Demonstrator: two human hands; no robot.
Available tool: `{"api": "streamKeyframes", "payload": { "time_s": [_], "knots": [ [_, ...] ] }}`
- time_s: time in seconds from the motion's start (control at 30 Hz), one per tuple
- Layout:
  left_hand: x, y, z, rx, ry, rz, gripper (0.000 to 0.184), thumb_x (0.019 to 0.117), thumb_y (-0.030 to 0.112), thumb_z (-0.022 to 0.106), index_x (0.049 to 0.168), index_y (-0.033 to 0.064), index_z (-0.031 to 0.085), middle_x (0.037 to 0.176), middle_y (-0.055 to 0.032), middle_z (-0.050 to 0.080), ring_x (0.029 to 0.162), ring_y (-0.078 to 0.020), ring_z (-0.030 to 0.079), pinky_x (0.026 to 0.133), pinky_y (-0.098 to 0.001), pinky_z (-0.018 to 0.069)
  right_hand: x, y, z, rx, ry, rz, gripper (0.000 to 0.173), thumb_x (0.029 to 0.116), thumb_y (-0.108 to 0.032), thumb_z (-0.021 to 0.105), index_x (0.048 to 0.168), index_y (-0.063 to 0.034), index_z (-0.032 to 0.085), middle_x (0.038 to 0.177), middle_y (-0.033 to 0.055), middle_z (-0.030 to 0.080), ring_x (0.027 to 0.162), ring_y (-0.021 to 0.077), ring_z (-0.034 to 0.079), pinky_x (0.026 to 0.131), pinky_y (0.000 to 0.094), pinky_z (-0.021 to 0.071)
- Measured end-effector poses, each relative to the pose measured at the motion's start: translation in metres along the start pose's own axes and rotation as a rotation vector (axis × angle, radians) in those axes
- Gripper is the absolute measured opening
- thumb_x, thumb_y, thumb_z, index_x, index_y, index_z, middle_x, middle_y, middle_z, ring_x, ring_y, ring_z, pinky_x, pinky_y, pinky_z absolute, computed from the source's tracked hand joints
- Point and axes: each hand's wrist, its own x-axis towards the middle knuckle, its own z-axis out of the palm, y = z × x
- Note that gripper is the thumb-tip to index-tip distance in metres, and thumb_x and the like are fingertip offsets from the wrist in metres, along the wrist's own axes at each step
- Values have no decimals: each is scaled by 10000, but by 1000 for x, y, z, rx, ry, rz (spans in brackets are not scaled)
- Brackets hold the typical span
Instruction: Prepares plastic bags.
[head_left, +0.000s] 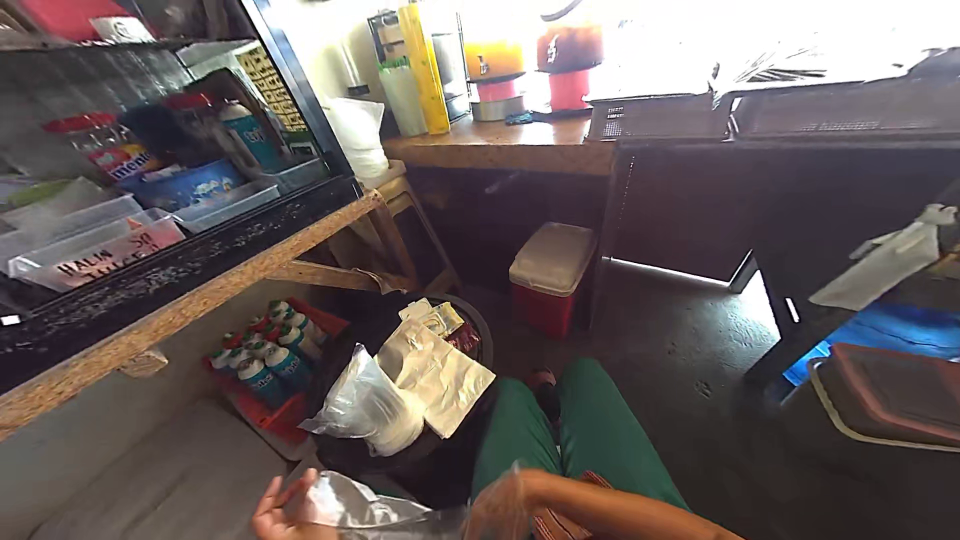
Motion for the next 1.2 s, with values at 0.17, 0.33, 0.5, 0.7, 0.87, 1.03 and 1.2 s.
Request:
{"api": "streamKeyframes", "payload": {
  "time_s": [0.17, 0.33, 0.5, 0.7, 0.87, 1.03, 1.2],
  "knots": [
    [11, 81, 24, -207, -235, 261, 558, 904, 101, 724, 1297, -162, 428, 1061, 8, 656, 925, 80, 627, 795, -139, 555, -60, 18, -65, 185, 847, -84, 294, 973, -67, 622, 1218, 94, 659, 1204, 223, 693, 1107, 257, 681, 1003, 408, 532],
    [-40, 121, 87, 49, -529, 535, 588, 869, 337, 746, 1219, -123, 632, 946, -210, 688, 731, -170, 595, 614, -266, 482, -59, -39, -76, 249, 944, -290, 841, 849, -274, 736, 1512, 99, 377, 1500, 281, 474, 1296, 317, 568, 1009, 412, 515],
    [-41, 128, 105, 11, -373, 522, 410, 968, 171, 626, 1179, -180, 609, 922, -206, 658, 796, -83, 595, 707, -144, 485, -30, -34, -48, 356, 999, -348, 418, 873, -19, 699, 1231, 168, 590, 1041, 224, 694, 923, 150, 661, 880, 285, 527],
    [-36, 124, 89, -330, -562, 3, 631, 881, 203, 701, 1331, -151, 437, 1086, 1, 655, 897, 62, 636, 732, -121, 541, -38, -26, -52, 417, 1112, -479, 130, 923, 38, 590, 932, 134, 677, 814, 48, 692, 764, -43, 604, 749, 142, 498],
    [-35, 123, 78, -551, -652, -390, 174, 906, 6, 609, 998, 110, 714, 823, 95, 753, 758, -13, 709, 733, -190, 596, -37, -16, -54, 319, 1075, -576, 200, 952, 3, 547, 971, 159, 670, 937, 127, 697, 906, 11, 618, 850, 177, 487],
    [-30, 120, 69, -580, -831, -425, 783, 880, 584, 701, 1372, 17, 479, 1090, 53, 739, 995, -75, 717, 873, -254, 598, -30, -10, -53, 242, 1128, -683, 209, 945, -5, 544, 969, 164, 666, 1006, 181, 686, 1019, 107, 625, 944, 231, 473],
    [-37, 128, 70, -609, -693, -452, 298, 913, -94, 539, 965, 138, 719, 832, 98, 766, 750, 1, 714, 706, -188, 603, -33, -13, -52, 153, 1103, -597, 199, 904, 48, 571, 984, 188, 686, 1061, 288, 679, 1071, 286, 636, 991, 333, 479]
  ]
}}
